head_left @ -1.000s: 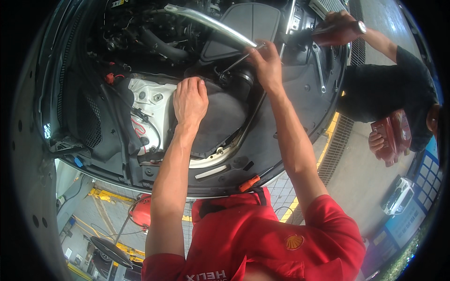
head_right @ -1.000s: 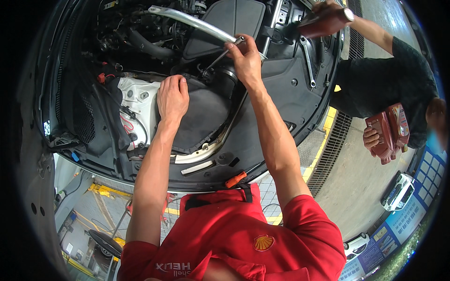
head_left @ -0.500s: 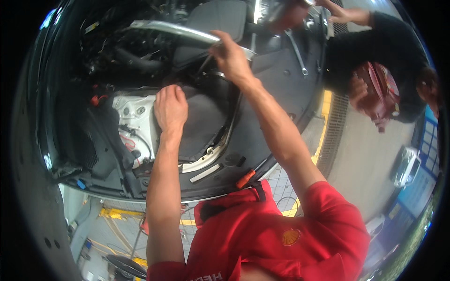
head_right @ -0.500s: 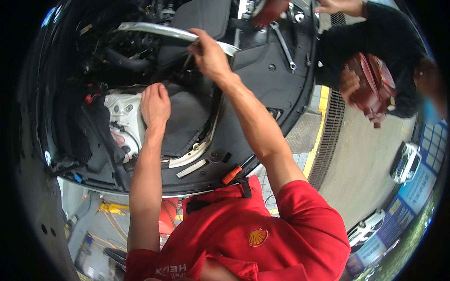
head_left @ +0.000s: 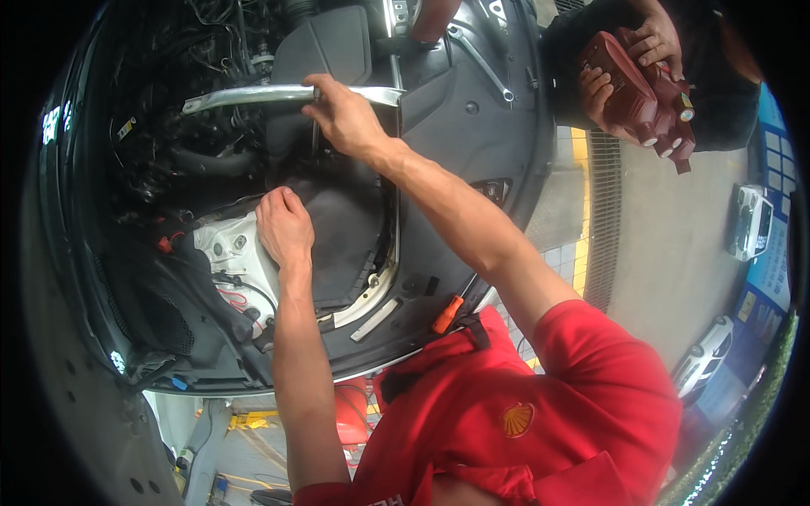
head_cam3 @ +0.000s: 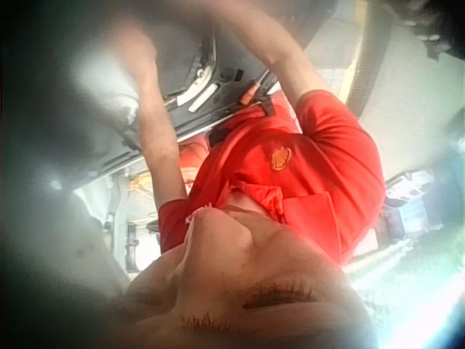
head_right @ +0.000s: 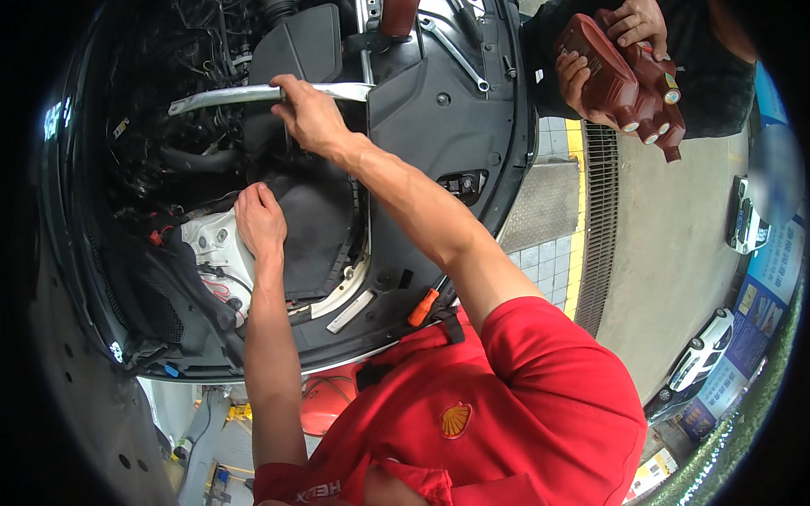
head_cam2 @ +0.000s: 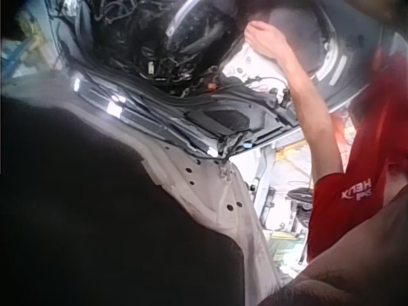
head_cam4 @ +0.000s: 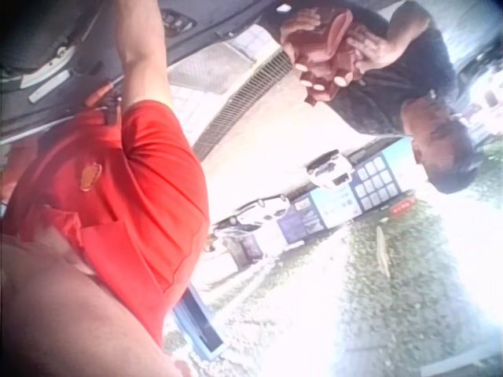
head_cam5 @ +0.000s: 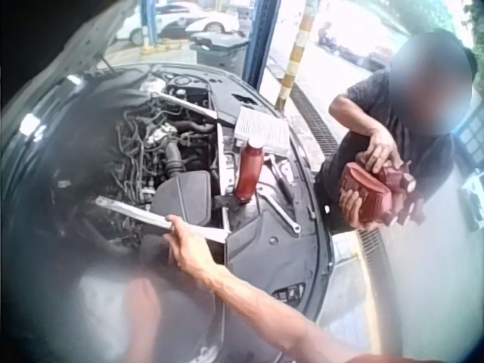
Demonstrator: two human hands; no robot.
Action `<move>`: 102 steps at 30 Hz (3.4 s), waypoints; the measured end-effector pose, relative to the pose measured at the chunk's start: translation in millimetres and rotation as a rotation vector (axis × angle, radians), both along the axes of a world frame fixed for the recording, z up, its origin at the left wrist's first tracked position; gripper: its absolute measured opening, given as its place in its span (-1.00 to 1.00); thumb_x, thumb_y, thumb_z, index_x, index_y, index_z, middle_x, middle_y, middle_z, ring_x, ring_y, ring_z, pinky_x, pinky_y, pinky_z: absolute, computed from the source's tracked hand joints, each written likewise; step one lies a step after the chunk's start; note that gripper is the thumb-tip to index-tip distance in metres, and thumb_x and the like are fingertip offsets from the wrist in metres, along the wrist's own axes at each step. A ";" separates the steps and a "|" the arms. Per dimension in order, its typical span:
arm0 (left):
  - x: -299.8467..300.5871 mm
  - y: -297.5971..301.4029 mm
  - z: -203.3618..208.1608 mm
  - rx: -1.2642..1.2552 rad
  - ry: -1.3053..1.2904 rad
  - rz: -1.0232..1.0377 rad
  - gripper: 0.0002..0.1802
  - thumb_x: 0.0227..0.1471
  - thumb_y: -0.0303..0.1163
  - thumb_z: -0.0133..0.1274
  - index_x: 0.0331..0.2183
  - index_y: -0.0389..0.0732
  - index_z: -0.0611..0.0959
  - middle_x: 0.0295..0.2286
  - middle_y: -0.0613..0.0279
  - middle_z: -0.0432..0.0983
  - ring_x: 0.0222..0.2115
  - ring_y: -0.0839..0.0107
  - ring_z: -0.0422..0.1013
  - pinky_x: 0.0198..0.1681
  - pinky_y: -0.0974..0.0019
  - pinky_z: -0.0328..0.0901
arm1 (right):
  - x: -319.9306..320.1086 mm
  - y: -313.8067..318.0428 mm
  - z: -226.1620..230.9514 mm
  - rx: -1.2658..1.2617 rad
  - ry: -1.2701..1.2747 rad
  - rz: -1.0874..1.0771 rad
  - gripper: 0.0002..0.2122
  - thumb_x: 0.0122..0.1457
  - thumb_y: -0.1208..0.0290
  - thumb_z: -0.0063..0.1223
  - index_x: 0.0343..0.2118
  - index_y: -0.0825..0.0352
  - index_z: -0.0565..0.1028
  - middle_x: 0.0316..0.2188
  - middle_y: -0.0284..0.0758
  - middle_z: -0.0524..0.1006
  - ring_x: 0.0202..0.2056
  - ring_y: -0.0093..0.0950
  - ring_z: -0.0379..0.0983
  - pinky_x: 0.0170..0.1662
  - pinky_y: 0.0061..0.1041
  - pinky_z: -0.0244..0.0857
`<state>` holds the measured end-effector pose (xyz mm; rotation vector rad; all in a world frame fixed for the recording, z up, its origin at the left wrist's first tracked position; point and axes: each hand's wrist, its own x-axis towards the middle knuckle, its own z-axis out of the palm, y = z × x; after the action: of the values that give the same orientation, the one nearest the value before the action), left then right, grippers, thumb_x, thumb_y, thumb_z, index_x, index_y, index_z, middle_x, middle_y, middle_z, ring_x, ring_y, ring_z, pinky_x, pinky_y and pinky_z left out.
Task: The person removes the engine cover and air intake duct, then installs a new air filter into the housing. They reattach the duct and secure the engine cover using a wrench and screwdriver.
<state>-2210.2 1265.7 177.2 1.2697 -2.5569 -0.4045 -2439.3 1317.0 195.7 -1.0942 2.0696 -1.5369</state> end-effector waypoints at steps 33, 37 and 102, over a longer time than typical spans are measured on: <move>-1.4 2.3 4.1 -0.006 0.009 0.007 -0.70 0.40 -0.28 0.06 -0.20 -0.30 0.76 -0.15 -0.04 0.69 -0.09 -0.11 0.55 0.04 -0.09 0.44 | -1.9 -3.4 8.7 0.082 -0.080 0.083 -0.64 0.38 0.55 0.24 0.19 0.32 0.44 -0.25 -0.07 0.69 -0.17 -0.07 0.67 -0.08 -0.19 0.50; -1.8 3.0 4.8 -0.011 0.005 -0.003 -0.69 0.40 -0.28 0.06 -0.22 -0.31 0.75 -0.16 -0.04 0.69 -0.10 -0.11 0.56 0.03 -0.10 0.43 | 10.4 -6.2 3.3 0.051 0.027 -0.140 -0.61 0.36 0.41 0.33 0.12 0.43 0.40 -0.29 0.05 0.64 -0.22 0.13 0.59 -0.13 -0.03 0.44; -0.5 3.4 2.4 -0.044 0.026 -0.006 -0.72 0.39 -0.29 0.07 -0.21 -0.29 0.75 -0.16 -0.02 0.68 -0.10 -0.11 0.55 0.02 -0.11 0.44 | 43.4 -16.4 -7.6 -0.028 -0.543 -0.188 -0.79 0.36 0.40 0.37 -0.16 0.42 0.57 -0.36 -0.34 0.61 -0.36 -0.57 0.49 -0.25 -0.45 0.45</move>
<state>-2210.7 1269.1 179.6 1.2338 -2.5342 -0.3616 -2395.9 1300.6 188.1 -0.4216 1.8061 -1.7171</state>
